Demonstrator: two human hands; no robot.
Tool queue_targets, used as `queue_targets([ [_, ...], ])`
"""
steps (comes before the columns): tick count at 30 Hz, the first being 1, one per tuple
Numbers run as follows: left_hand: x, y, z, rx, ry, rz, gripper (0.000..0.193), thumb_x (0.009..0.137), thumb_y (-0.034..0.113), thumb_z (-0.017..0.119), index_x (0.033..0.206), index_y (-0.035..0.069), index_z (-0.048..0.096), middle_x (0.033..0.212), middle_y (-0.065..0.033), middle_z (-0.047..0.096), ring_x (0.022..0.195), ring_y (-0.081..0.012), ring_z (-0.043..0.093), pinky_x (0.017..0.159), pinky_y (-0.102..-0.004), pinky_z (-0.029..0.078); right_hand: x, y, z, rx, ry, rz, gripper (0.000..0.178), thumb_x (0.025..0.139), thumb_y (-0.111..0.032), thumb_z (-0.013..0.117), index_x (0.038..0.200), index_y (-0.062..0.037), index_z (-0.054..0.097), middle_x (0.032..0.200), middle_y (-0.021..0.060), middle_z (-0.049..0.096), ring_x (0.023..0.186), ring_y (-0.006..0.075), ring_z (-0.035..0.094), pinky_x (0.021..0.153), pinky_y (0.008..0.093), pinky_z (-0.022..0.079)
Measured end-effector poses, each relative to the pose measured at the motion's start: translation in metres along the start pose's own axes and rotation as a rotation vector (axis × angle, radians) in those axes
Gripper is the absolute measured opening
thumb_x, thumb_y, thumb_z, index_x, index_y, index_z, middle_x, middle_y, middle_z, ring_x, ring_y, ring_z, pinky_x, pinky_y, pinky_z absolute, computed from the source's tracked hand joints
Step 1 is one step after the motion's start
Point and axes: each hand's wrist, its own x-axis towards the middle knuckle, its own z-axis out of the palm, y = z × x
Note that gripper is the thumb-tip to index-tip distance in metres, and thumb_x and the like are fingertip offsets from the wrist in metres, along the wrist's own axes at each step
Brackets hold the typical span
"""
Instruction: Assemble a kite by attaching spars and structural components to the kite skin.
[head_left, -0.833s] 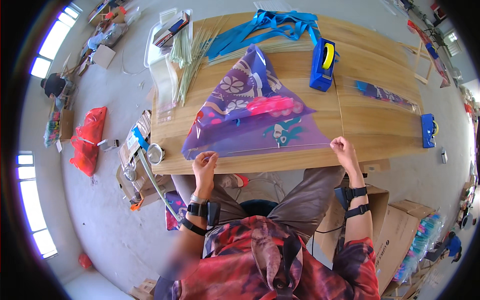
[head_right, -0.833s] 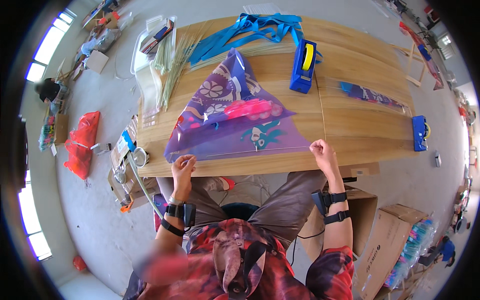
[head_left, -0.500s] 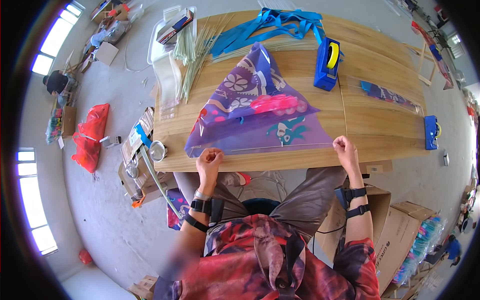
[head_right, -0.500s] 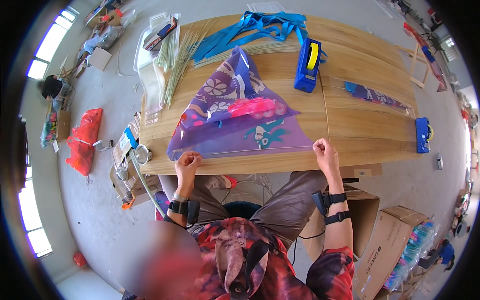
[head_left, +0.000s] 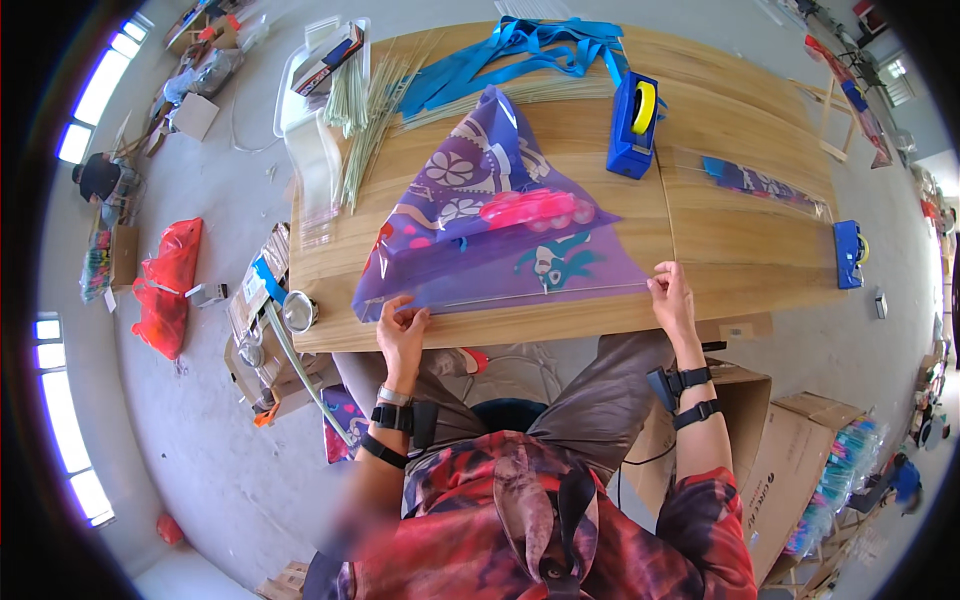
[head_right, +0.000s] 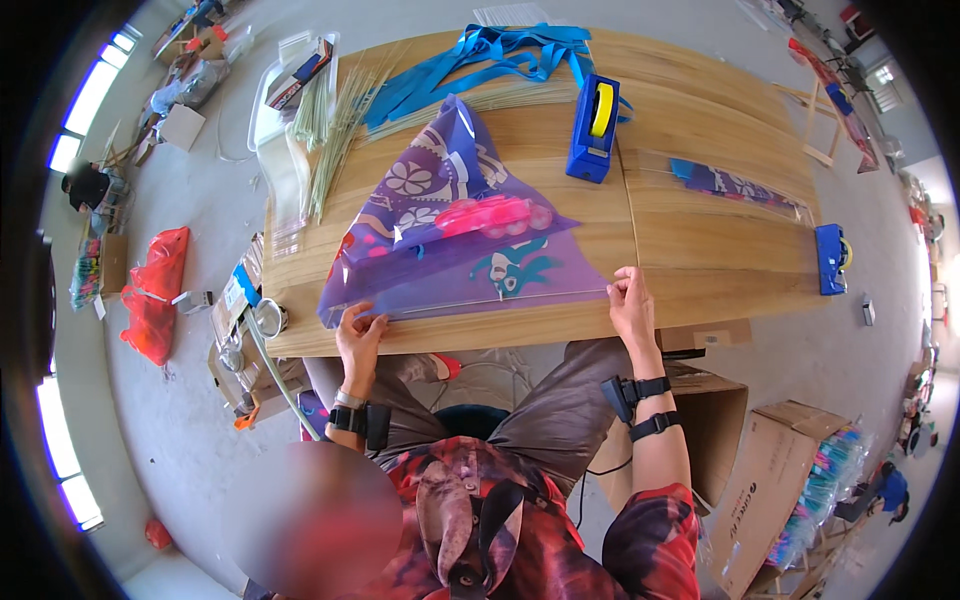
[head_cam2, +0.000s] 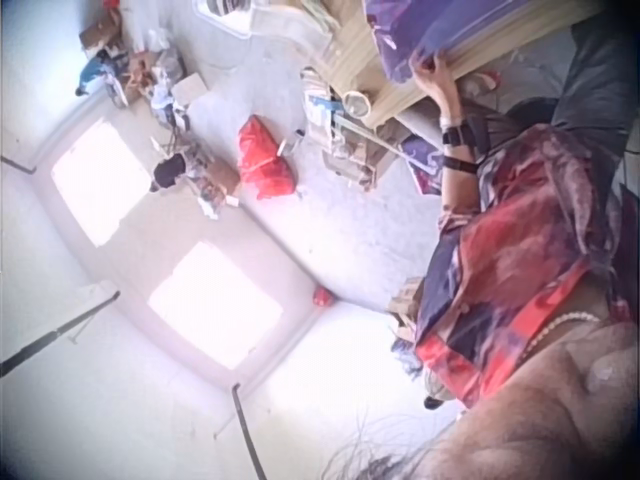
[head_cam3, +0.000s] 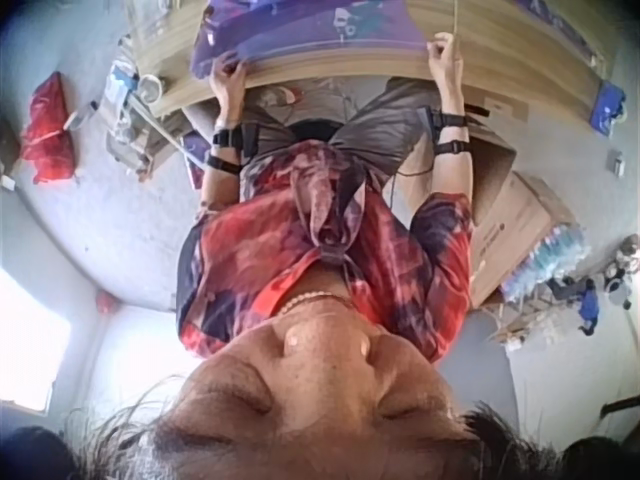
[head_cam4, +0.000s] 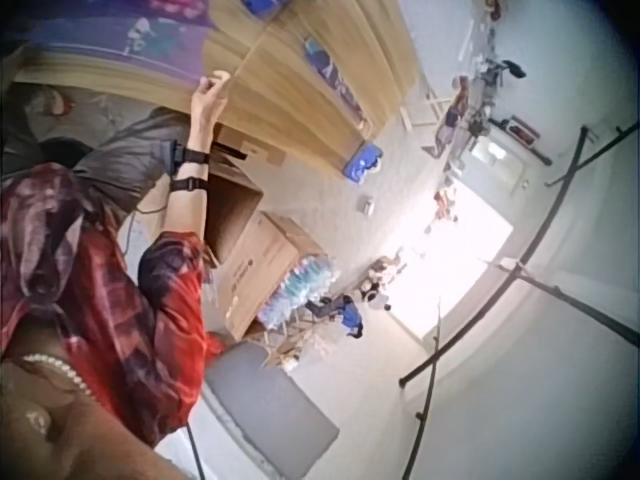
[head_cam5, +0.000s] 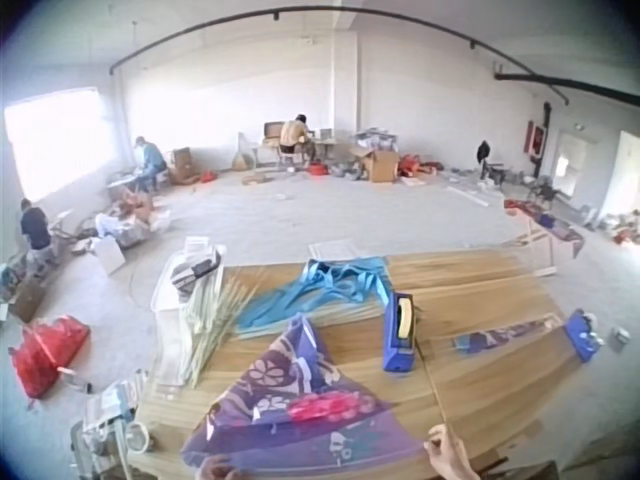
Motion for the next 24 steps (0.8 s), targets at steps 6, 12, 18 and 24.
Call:
queue_targets([
  [6,0.003,-0.007,0.001,0.008,0.016,0.014,0.031,0.090,0.004,0.075,0.117,0.000,0.061,0.088,-0.0055,0.070,0.075,-0.0092,0.062,0.064,-0.0236,0.047,0.000,0.003,0.004,0.022,0.026,-0.008,0.028,0.094,-0.003,0.069,0.117,-0.0048,0.054,0.091,0.0131,0.068,0.082,0.0282,0.068,0.076,0.0394,0.054],
  [12,0.002,-0.005,0.004,0.031,0.040,0.020,0.030,0.090,0.005,0.076,0.115,0.000,0.061,0.085,-0.0041,0.069,0.072,-0.0089,0.061,0.063,-0.0228,0.046,0.000,0.003,0.006,-0.002,0.041,0.018,0.027,0.094,-0.004,0.069,0.117,-0.0043,0.053,0.092,0.0138,0.069,0.084,0.0308,0.069,0.078,0.0413,0.054],
  [18,0.008,-0.020,0.001,0.039,0.054,0.042,0.029,0.090,0.005,0.076,0.114,0.000,0.061,0.086,-0.0043,0.069,0.072,-0.0090,0.061,0.063,-0.0229,0.046,-0.004,-0.004,0.011,-0.021,0.073,0.003,0.027,0.095,-0.004,0.068,0.117,-0.0052,0.053,0.092,0.0139,0.068,0.083,0.0305,0.069,0.076,0.0418,0.054],
  [24,0.006,-0.012,0.005,0.019,0.076,0.010,0.030,0.087,0.006,0.079,0.110,-0.001,0.062,0.088,-0.0061,0.070,0.077,-0.0104,0.065,0.071,-0.0247,0.053,-0.008,0.000,0.016,-0.032,0.115,0.004,0.029,0.096,-0.003,0.067,0.119,-0.0059,0.052,0.090,0.0138,0.068,0.081,0.0308,0.068,0.074,0.0419,0.054],
])
